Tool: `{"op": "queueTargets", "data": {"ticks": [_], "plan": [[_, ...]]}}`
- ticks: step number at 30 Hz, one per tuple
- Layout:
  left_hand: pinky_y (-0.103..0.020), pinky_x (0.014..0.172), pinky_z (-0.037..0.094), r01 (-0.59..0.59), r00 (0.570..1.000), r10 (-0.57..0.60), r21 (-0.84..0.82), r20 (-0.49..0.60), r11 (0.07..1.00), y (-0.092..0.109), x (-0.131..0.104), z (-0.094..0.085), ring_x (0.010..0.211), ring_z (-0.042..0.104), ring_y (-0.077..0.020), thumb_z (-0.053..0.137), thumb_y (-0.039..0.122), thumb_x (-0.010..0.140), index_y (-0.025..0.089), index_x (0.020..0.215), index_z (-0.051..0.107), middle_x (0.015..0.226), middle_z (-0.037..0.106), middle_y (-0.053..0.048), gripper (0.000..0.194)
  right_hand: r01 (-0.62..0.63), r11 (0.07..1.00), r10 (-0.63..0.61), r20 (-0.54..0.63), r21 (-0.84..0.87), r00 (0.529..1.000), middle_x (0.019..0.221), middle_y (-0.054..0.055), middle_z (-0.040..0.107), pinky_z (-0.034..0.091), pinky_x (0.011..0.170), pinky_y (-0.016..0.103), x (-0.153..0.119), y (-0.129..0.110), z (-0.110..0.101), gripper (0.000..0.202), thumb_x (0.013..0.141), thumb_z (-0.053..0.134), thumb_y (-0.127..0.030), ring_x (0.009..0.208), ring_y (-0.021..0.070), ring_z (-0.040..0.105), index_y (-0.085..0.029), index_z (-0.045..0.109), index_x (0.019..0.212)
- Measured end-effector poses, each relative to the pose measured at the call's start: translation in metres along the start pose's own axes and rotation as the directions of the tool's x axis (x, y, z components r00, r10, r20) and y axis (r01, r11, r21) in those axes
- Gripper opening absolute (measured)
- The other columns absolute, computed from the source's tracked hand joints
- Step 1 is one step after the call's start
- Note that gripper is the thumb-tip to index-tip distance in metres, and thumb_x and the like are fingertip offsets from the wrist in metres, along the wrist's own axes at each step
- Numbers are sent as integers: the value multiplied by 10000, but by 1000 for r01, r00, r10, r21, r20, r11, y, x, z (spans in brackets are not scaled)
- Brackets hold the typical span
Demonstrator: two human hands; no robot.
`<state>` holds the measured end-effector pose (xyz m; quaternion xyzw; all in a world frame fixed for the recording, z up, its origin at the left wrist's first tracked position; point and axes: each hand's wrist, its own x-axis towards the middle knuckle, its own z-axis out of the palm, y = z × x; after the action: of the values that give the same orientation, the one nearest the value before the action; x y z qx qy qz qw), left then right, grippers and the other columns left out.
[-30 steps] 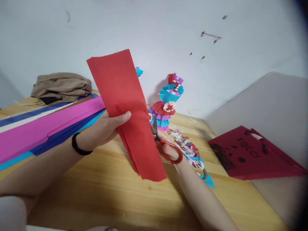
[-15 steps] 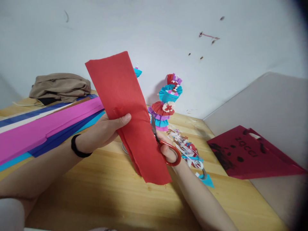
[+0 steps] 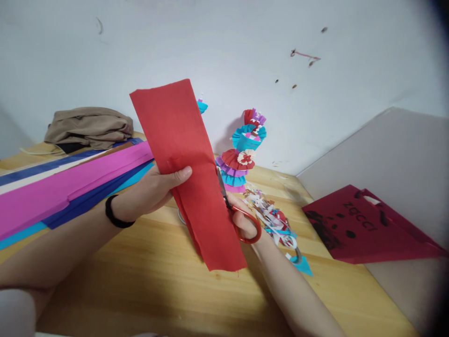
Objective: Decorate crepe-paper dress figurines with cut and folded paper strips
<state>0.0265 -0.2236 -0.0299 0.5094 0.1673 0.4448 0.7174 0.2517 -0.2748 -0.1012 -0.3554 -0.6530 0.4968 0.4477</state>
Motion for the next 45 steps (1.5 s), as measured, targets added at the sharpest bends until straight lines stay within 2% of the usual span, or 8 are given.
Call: {"op": "queueTargets", "data": {"ticks": [5,12,18,22,28,32,38,45], "plan": [[-441,874,600,38,998,-39,25,40,999,-1,-1,0,1011,700,-315,721,305,849,142,1090,704,1087,738,-116,292,6,995,-12,61,98,998,1224,107,650,486,977,434,2,-4,2,760,771,542,-798,1218,322,573,-260,576,1307],[-445,890,590,86,996,-86,13,-5,996,-2,-3,2,1038,691,-328,747,300,822,125,1081,688,1110,732,-134,318,81,978,-99,82,190,992,1327,87,626,446,1044,406,4,-5,6,589,861,555,-670,1250,305,582,-277,611,1296],[-424,940,572,34,998,-34,-2,-43,999,-6,-2,3,1083,685,-317,777,278,794,145,1028,696,1116,746,-108,281,158,986,-156,33,-47,987,1210,80,685,458,1025,402,6,-12,4,624,876,472,-719,1184,301,612,-267,626,1278],[-456,961,558,38,999,-38,14,-31,999,-6,-3,2,1116,669,-336,774,291,799,149,1048,695,1135,744,-108,297,138,970,-138,14,-200,990,1061,79,694,514,882,373,5,-12,2,710,844,402,-805,997,273,647,-230,656,1172],[-438,936,564,43,999,-43,1,2,999,-4,-4,-1,1078,680,-318,770,285,805,156,1059,699,1122,743,-107,294,74,970,-85,-40,-230,996,851,41,626,508,764,361,1,-6,2,651,795,455,-832,753,215,584,-221,629,936],[-461,930,559,68,997,-70,42,32,997,-2,-3,-1,1089,665,-339,764,322,810,141,1084,691,1118,732,-133,336,14,989,-21,-43,-150,999,912,65,654,530,772,375,1,-6,6,663,785,462,-837,900,266,622,-237,641,1005],[-439,890,579,82,996,-85,72,32,994,0,-1,-3,1049,675,-327,764,346,810,138,1109,687,1112,726,-136,372,-69,996,68,32,60,997,1261,109,628,517,934,447,1,-5,7,803,751,502,-847,1189,331,584,-286,562,1323],[-445,921,566,94,991,-101,74,90,993,-3,1,-6,1072,662,-322,737,322,838,138,1130,679,1140,712,-139,350,-7,999,6,38,39,999,1294,124,616,498,966,457,3,4,2,804,770,509,-822,1253,329,548,-266,555,1349]]}}
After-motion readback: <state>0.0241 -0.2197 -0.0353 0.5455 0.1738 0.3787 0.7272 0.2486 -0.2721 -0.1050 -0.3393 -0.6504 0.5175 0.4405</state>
